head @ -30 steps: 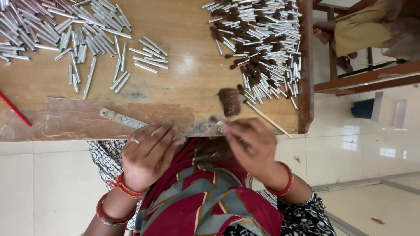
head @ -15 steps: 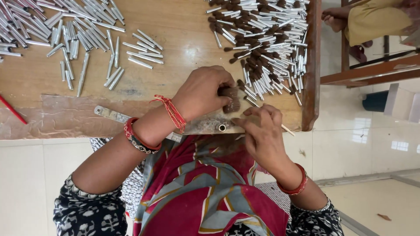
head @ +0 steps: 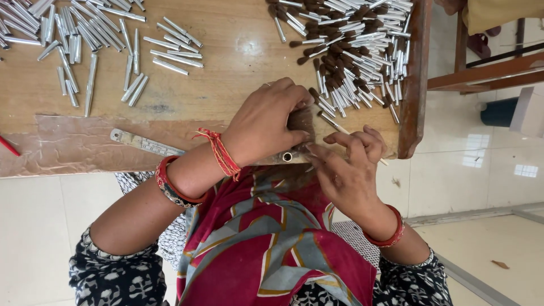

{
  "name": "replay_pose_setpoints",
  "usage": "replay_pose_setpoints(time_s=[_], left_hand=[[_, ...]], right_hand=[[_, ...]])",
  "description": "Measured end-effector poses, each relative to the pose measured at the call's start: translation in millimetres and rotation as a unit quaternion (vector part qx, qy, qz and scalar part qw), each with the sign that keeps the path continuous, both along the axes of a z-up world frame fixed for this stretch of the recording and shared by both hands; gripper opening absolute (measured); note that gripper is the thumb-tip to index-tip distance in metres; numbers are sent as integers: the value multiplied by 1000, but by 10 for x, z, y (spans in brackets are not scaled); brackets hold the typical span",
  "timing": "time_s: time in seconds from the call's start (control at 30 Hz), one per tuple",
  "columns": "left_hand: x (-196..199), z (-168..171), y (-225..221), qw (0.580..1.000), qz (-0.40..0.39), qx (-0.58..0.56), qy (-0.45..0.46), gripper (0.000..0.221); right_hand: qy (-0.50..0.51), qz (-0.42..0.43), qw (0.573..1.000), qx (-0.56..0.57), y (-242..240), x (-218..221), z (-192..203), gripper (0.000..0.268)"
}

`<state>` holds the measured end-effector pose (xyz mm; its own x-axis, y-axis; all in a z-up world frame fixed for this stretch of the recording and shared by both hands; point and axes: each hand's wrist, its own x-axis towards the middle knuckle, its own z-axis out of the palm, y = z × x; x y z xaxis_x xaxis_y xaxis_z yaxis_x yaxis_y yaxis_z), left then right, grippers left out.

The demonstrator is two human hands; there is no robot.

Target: Assembling brushes by inserting bundles of bristles into metal ferrules.

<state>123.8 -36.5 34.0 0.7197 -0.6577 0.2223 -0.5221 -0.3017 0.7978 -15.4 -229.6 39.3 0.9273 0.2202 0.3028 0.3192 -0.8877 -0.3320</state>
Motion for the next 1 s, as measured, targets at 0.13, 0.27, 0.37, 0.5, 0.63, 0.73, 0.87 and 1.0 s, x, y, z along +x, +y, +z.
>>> replay_pose_setpoints(time_s=[0.13,0.27,0.37,0.5,0.63,0.73,0.87,1.0], left_hand=[[-22,-94,-71,1000,9,22,-2,47],[-37,-82,-107,998,11,57,16,49],[-52,-96,-122,997,12,73,15,49],[-37,-118,-163,995,8,100,7,49],[-25,-134,-168,996,4,85,-12,52],[-15,-117,-184,995,4,102,-10,54],[-6,-80,-204,994,18,96,-55,53],[5,-82,-174,991,45,76,-105,47]], right_hand=[[-17,-4,1000,-12,20,48,-54,29],[-33,4,998,-44,26,63,-93,24],[-50,4,997,-62,59,57,-83,23],[-89,1,992,-92,83,26,-157,17],[-48,13,996,-76,109,96,-37,18],[-14,15,998,-65,131,131,37,20],[29,25,997,-61,152,105,118,20],[31,24,998,-45,165,61,131,22]])
